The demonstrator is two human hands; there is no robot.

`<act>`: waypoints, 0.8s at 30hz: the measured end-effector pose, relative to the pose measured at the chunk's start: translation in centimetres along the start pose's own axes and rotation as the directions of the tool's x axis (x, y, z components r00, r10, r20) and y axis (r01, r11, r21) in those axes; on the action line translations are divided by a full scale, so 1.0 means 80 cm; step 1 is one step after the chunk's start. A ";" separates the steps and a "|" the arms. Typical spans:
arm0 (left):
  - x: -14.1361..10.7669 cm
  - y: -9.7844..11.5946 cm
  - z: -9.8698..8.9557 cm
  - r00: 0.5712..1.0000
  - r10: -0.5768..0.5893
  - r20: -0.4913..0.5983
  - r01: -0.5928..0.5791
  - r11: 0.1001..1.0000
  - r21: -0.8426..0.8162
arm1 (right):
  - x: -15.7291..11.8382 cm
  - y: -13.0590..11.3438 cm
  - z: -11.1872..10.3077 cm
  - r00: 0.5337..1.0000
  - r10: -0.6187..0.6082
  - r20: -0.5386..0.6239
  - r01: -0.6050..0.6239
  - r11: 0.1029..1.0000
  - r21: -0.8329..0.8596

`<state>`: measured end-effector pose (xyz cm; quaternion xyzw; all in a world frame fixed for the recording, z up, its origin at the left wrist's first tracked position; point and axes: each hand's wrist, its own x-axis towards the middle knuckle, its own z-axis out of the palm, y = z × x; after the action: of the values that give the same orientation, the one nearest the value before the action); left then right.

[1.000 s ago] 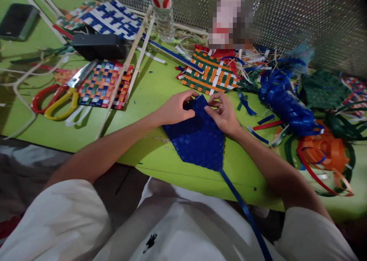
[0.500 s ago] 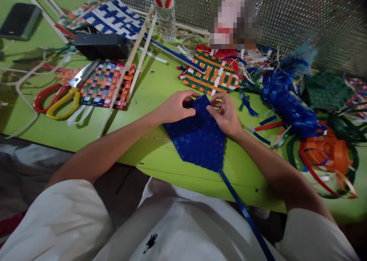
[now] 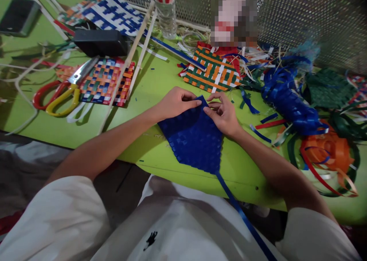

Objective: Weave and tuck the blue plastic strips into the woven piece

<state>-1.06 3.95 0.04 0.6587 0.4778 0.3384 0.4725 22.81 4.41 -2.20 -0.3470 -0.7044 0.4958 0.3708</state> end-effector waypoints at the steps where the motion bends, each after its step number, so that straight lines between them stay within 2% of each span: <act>1: -0.001 0.001 0.000 1.000 0.007 -0.003 -0.007 1.000 -0.002 | 0.000 0.001 0.000 1.000 0.002 -0.005 -0.002 1.000 -0.007; 7: -0.005 0.007 0.004 0.999 -0.003 -0.052 0.000 0.998 -0.057 | -0.004 0.004 0.004 1.000 -0.005 -0.030 0.005 1.000 -0.017; 15: -0.001 0.006 0.003 1.000 -0.001 -0.019 0.001 1.000 -0.011 | -0.003 0.004 0.000 1.000 0.025 -0.008 -0.025 1.000 0.002; 20: -0.004 0.018 -0.002 0.998 0.056 0.009 -0.056 0.998 -0.031 | -0.003 0.005 -0.002 0.999 0.031 0.035 -0.032 0.999 0.014; 24: 0.000 0.012 -0.003 0.996 0.088 0.013 -0.088 0.996 0.020 | -0.002 0.004 -0.001 0.999 0.029 0.030 -0.028 1.000 -0.012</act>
<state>-0.99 3.93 1.05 0.6859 0.4488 0.3502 0.4533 23.02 4.37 -2.55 -0.3517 -0.7077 0.5023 0.3510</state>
